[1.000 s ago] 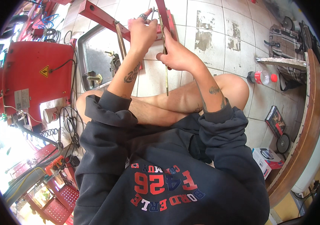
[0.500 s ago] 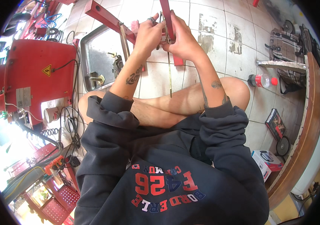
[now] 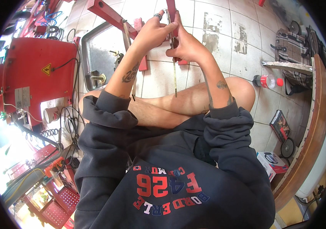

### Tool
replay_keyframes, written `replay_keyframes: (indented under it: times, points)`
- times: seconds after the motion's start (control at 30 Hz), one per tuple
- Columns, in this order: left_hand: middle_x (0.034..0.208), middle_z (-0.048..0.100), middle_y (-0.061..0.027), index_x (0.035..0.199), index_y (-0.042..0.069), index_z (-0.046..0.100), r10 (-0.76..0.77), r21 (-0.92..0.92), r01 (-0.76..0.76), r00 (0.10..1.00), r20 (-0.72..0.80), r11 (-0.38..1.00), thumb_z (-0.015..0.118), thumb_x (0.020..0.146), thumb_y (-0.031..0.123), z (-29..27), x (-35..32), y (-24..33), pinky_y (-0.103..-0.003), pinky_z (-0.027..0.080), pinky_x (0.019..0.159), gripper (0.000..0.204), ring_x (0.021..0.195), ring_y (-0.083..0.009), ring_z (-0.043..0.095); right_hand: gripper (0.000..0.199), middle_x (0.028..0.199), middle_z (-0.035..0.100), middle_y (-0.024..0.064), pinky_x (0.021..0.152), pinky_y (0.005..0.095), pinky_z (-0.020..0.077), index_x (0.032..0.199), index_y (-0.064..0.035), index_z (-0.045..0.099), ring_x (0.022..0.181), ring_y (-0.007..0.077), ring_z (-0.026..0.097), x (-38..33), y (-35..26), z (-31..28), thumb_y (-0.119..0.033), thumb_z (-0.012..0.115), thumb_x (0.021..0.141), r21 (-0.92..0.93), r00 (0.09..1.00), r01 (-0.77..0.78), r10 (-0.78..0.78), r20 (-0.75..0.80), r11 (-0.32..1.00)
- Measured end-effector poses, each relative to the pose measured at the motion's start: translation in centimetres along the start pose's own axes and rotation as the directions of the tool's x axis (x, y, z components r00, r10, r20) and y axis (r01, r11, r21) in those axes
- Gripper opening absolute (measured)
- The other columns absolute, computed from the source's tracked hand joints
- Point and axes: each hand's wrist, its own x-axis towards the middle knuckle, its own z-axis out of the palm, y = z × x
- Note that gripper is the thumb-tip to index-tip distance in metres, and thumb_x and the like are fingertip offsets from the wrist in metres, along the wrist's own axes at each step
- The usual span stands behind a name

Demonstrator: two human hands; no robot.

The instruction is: The person sits on the floor and assembles a metal bracket using a wrench and bolts. They tighten the bolts to secure the bracket to a red metal frame, then remove the bracket to inspect it and place it on a tray.

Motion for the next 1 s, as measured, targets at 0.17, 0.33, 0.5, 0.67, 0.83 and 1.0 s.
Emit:
replay_keyframes:
  times: [0.17,0.33,0.5,0.67,0.83,1.0]
  points:
    - [0.063,0.055,-0.0019,0.146,-0.012,0.025,-0.044,-0.107,0.047,0.999,0.030,0.993,0.066,0.089,0.031,-0.4,-0.5,1.6,-0.022,0.039,0.047,0.082,0.053,-0.0072,0.049,0.127,0.126,0.054,0.0295,0.064,0.0344,0.0582,0.149,-0.0046,-0.021,0.077,0.0264,0.068,0.5,0.7,0.2,-0.004,0.074,0.066,-0.013,0.999,0.044,-0.045,-0.004,0.999]
    - [0.061,0.056,-0.0027,0.143,-0.011,0.032,-0.105,-0.098,0.117,0.988,0.114,0.988,0.064,0.091,0.030,-1.3,-0.7,2.8,-0.022,0.038,0.044,0.073,0.050,-0.0068,0.049,0.126,0.130,0.050,0.0298,0.065,0.0348,0.0586,0.149,-0.0021,-0.021,0.078,0.0271,0.068,0.8,1.7,0.5,-0.003,0.074,0.066,0.007,0.992,0.119,-0.119,-0.031,0.993]
    - [0.062,0.061,-0.0057,0.141,-0.018,0.029,-0.025,-0.038,0.028,0.997,0.078,0.999,0.062,0.091,0.031,-0.7,0.4,1.0,-0.026,0.041,0.045,0.077,0.050,-0.0098,0.053,0.125,0.112,0.058,0.0177,0.074,0.0330,0.0556,0.151,-0.0065,-0.020,0.085,0.0259,0.064,0.3,0.5,0.4,-0.003,0.073,0.067,-0.009,0.998,0.056,-0.056,-0.022,0.998]
    - [0.062,0.058,-0.0049,0.140,-0.017,0.032,-0.045,-0.064,0.042,0.997,-0.057,0.997,0.058,0.093,0.031,0.7,-0.5,2.2,-0.025,0.043,0.050,0.073,0.053,-0.0105,0.052,0.124,0.109,0.057,0.0167,0.071,0.0331,0.0554,0.151,-0.0069,-0.020,0.079,0.0245,0.063,-0.1,0.0,0.0,-0.002,0.073,0.068,0.023,1.000,0.004,-0.004,0.014,1.000]
    - [0.067,0.049,0.0001,0.147,-0.010,0.024,-0.198,-0.342,0.228,0.973,0.123,0.912,0.053,0.095,0.022,-0.1,-0.2,1.7,-0.022,0.038,0.054,0.068,0.060,-0.0078,0.045,0.124,0.110,0.057,0.0183,0.070,0.0337,0.0547,0.151,-0.0077,-0.020,0.077,0.0240,0.063,0.3,0.5,0.1,-0.003,0.072,0.067,-0.005,1.000,0.027,-0.027,-0.008,1.000]
    - [0.086,0.055,-0.0089,0.111,-0.003,0.054,-0.021,-0.426,0.107,0.979,0.202,0.898,0.059,0.092,0.027,-0.9,0.6,-2.0,-0.023,0.040,0.054,0.037,0.065,-0.0084,0.049,0.124,0.113,0.058,0.0204,0.072,0.0330,0.0548,0.151,-0.0071,-0.020,0.086,0.0241,0.063,0.4,1.3,0.3,-0.005,0.071,0.067,-0.037,0.997,0.066,-0.067,-0.049,0.997]
